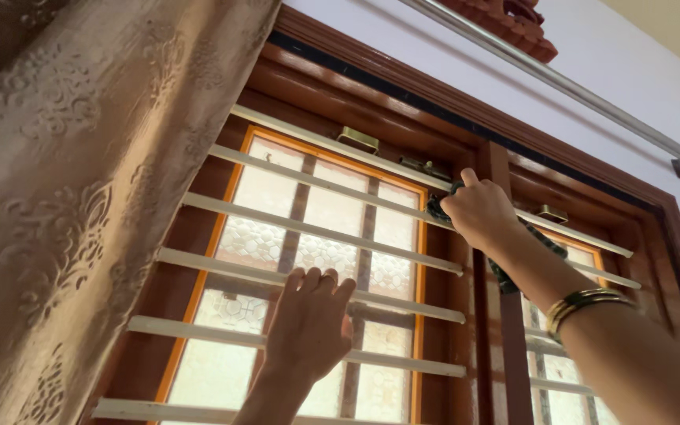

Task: The person wipes the wooden window frame and the horizontal metal bars of a security grille using a dark cloth. They hold the curtain aside with one hand while cleaning the frame and bars with the other, moving systematically across the window surface.

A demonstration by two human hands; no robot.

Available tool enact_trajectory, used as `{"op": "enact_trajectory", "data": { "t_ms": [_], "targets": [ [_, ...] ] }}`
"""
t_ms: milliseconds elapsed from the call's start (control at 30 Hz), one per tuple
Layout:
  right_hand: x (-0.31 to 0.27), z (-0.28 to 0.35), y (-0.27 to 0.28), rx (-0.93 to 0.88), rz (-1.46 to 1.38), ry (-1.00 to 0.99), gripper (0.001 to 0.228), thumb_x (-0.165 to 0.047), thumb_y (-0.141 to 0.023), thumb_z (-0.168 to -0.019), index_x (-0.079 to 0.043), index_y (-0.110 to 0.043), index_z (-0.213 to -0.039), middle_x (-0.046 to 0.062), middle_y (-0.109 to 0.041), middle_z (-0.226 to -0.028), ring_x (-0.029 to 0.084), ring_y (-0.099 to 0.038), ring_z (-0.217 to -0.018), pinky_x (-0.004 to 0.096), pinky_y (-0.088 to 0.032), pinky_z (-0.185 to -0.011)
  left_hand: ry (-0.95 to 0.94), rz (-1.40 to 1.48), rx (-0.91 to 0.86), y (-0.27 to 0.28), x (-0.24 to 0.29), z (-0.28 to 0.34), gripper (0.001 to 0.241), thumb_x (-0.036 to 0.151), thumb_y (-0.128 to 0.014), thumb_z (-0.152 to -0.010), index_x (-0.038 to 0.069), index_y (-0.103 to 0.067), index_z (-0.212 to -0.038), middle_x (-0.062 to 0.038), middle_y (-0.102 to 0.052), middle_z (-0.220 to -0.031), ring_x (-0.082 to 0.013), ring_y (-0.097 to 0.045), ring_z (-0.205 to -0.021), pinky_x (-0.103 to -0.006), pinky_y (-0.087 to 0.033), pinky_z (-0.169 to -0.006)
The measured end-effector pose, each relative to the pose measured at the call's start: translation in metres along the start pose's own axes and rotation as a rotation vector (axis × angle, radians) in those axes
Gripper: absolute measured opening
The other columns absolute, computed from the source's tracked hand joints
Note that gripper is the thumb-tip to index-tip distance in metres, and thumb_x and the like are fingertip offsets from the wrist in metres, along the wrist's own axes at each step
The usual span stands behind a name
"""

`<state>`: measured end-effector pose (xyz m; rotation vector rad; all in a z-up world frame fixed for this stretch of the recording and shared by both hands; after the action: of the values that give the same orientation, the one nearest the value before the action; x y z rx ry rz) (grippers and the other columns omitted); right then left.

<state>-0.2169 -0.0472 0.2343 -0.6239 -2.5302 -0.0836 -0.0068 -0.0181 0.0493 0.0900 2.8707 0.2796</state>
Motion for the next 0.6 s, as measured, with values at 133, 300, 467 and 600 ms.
{"op": "enact_trajectory", "data": {
  "t_ms": [133, 300, 467, 600],
  "targets": [
    [0.004, 0.005, -0.009, -0.121, -0.263, -0.171, 0.006, -0.011, -0.072, -0.089, -0.014, -0.075, -0.094, 0.008, -0.067, -0.098, 0.025, -0.061, -0.106, 0.036, -0.060, -0.076, 0.014, 0.072, 0.114, 0.001, 0.004, 0.002, 0.047, 0.024, -0.071, -0.083, 0.006, -0.061, -0.126, -0.015, -0.064, -0.125, -0.0277, -0.054, -0.122, -0.0462, -0.030, -0.112],
    [0.014, -0.001, -0.001, -0.223, -0.156, -0.053, 0.017, -0.009, -0.069, -0.092, -0.019, -0.073, -0.105, 0.004, -0.072, -0.093, 0.021, -0.056, -0.109, 0.037, -0.060, -0.071, 0.002, 0.084, 0.101, 0.003, 0.000, 0.001, 0.047, 0.019, -0.073, -0.079, 0.007, -0.062, -0.124, -0.014, -0.065, -0.119, -0.0274, -0.054, -0.122, -0.0463, -0.030, -0.112],
    [-0.003, -0.009, 0.001, -0.209, 0.077, -0.035, 0.004, -0.017, -0.072, -0.093, -0.017, -0.077, -0.094, -0.001, -0.074, -0.088, 0.020, -0.055, -0.112, 0.032, -0.052, -0.074, -0.009, 0.022, 0.086, 0.005, 0.000, 0.000, 0.048, 0.022, -0.072, -0.082, 0.007, -0.061, -0.126, -0.014, -0.064, -0.121, -0.0284, -0.053, -0.121, -0.0459, -0.032, -0.111],
    [-0.004, -0.015, -0.002, -0.212, -0.187, -0.128, 0.008, -0.014, -0.068, -0.094, -0.016, -0.073, -0.100, 0.004, -0.072, -0.091, 0.023, -0.061, -0.105, 0.034, -0.056, -0.066, -0.019, -0.052, 0.040, -0.001, 0.002, 0.001, 0.052, 0.027, -0.070, -0.084, 0.007, -0.058, -0.130, -0.014, -0.064, -0.119, -0.0278, -0.053, -0.119, -0.0473, -0.033, -0.107]
  ]
}}
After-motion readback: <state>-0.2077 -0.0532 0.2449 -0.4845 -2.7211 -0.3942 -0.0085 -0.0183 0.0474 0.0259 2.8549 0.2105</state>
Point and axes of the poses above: each hand's wrist, its own z-axis away from the middle knuckle, its own y-axis out of the back of the hand, x = y × z, the point moved 5 cm from there along -z, towards the middle knuckle
